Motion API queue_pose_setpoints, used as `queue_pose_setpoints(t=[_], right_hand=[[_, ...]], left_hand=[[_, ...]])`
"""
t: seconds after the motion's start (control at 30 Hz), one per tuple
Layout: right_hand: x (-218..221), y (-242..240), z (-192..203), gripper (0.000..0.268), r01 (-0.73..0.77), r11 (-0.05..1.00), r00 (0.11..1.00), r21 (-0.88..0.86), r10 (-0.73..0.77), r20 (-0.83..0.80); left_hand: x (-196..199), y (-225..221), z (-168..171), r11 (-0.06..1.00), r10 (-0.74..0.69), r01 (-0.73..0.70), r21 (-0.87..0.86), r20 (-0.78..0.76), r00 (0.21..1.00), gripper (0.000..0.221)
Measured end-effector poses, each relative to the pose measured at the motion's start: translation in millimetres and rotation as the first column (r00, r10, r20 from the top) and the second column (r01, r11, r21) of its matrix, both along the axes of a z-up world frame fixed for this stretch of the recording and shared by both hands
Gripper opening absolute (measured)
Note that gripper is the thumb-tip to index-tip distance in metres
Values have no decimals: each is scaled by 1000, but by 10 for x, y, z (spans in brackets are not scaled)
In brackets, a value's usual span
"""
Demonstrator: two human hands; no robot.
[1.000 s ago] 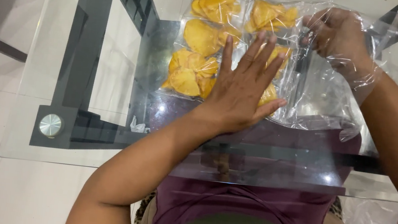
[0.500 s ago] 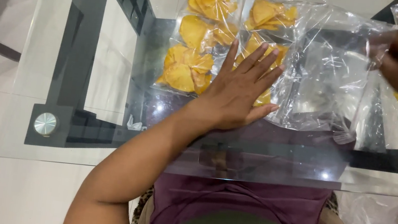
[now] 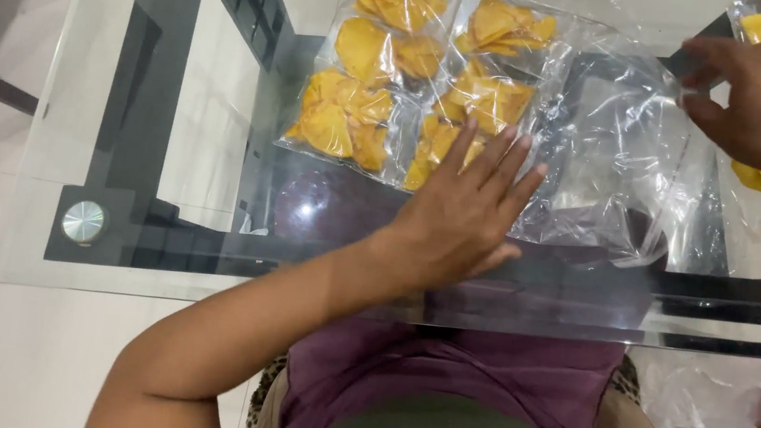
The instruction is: The person puts pieces of dried mango into small plastic bags by hand and then places those small bags into a larger plastic bag.
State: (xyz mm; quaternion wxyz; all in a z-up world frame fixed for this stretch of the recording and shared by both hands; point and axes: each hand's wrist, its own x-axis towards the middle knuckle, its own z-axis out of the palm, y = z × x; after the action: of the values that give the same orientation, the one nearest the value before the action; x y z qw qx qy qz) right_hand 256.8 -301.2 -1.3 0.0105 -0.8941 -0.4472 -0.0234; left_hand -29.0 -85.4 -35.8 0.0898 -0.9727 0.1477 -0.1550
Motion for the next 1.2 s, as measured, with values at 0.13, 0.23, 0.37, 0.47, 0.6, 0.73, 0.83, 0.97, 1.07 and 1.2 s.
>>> queue_pose_setpoints(t=[0.13, 0.23, 0.37, 0.47, 0.6, 0.73, 0.83, 0.97, 1.07, 1.2], right_hand=[[211, -242, -270, 21, -109, 989, 943, -98, 134, 305], [286, -370, -363, 30, -113, 993, 919, -20, 112, 378], [90, -227, -201, 60, -107, 994, 943, 7, 100, 318], [-95, -47, -58, 18, -52, 999, 992, -2, 52, 116], [-259, -115, -41, 50, -45, 994, 993, -103, 56, 104], [-639, -247, 264, 51, 19, 987, 966, -159, -59, -251], [-852, -339, 447, 53, 81, 979, 893, -189, -156, -422], [-902, -332, 377, 38, 86, 991, 835, 101, -16, -551], [-813, -253, 107, 35, -147, 931, 908, 333, 261, -328], [-729, -59, -278, 44, -475, 783, 857, 402, 515, 9]], left_hand=[[-140, -91, -105, 995, -99, 94, 33, 414, 905, 29], [-198, -89, -92, 983, -170, 182, 36, 567, 806, 8], [-269, -112, -99, 980, -171, 201, -3, 507, 845, 16], [-336, -58, -31, 981, -150, 191, -35, 484, 862, 22], [-587, 202, -9, 968, -169, 224, -112, 371, 913, 16], [-1031, 676, -108, 962, -136, 188, -199, 247, 959, 28], [-1279, 868, 41, 983, 4, 40, -180, 240, 971, 18], [-1446, 869, 147, 974, 56, 11, -226, 292, 955, 9], [-1480, 799, 135, 974, 34, 39, -223, 314, 949, 15], [-1449, 658, 129, 948, -39, 141, -284, 336, 941, 13]])
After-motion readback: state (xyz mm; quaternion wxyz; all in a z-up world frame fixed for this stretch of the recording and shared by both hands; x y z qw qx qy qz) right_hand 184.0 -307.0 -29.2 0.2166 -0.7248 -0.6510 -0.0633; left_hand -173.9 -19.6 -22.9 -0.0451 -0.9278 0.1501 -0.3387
